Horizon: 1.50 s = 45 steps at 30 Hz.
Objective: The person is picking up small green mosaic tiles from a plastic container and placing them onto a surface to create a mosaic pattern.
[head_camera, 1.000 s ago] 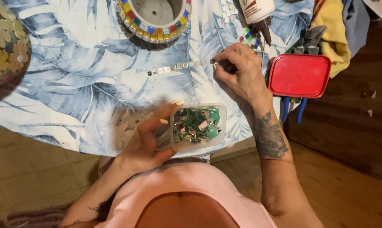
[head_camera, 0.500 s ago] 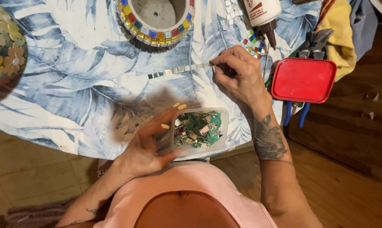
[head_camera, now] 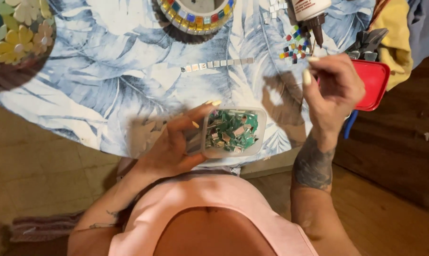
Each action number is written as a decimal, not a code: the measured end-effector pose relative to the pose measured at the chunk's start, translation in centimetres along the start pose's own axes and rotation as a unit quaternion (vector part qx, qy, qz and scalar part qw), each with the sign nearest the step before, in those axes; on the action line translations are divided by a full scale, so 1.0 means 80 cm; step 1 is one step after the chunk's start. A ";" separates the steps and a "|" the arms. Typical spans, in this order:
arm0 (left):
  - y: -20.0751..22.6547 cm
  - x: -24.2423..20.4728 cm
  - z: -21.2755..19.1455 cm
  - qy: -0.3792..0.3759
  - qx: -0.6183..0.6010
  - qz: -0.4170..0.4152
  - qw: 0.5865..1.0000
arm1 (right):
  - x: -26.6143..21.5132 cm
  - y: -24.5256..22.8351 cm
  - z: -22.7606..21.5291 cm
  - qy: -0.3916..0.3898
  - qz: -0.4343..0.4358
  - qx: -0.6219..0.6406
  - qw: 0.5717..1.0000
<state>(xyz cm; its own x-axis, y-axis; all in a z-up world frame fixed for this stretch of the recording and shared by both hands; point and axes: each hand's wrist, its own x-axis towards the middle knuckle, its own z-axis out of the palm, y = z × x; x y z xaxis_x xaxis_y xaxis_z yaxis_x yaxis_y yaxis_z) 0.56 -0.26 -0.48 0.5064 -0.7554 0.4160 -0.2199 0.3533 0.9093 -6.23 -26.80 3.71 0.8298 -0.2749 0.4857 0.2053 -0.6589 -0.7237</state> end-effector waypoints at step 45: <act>0.004 -0.013 0.009 -0.015 0.118 -0.028 0.993 | -0.033 -0.104 0.077 -0.373 -0.131 -0.262 0.881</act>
<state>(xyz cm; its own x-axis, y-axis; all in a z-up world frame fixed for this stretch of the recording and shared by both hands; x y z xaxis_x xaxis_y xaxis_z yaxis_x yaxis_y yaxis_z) -0.65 0.20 -0.60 0.4991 -0.7875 0.3616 -0.3826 0.1741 0.9073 -6.92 -16.29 5.48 0.9399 0.3414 0.0040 0.3343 -0.9178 -0.2144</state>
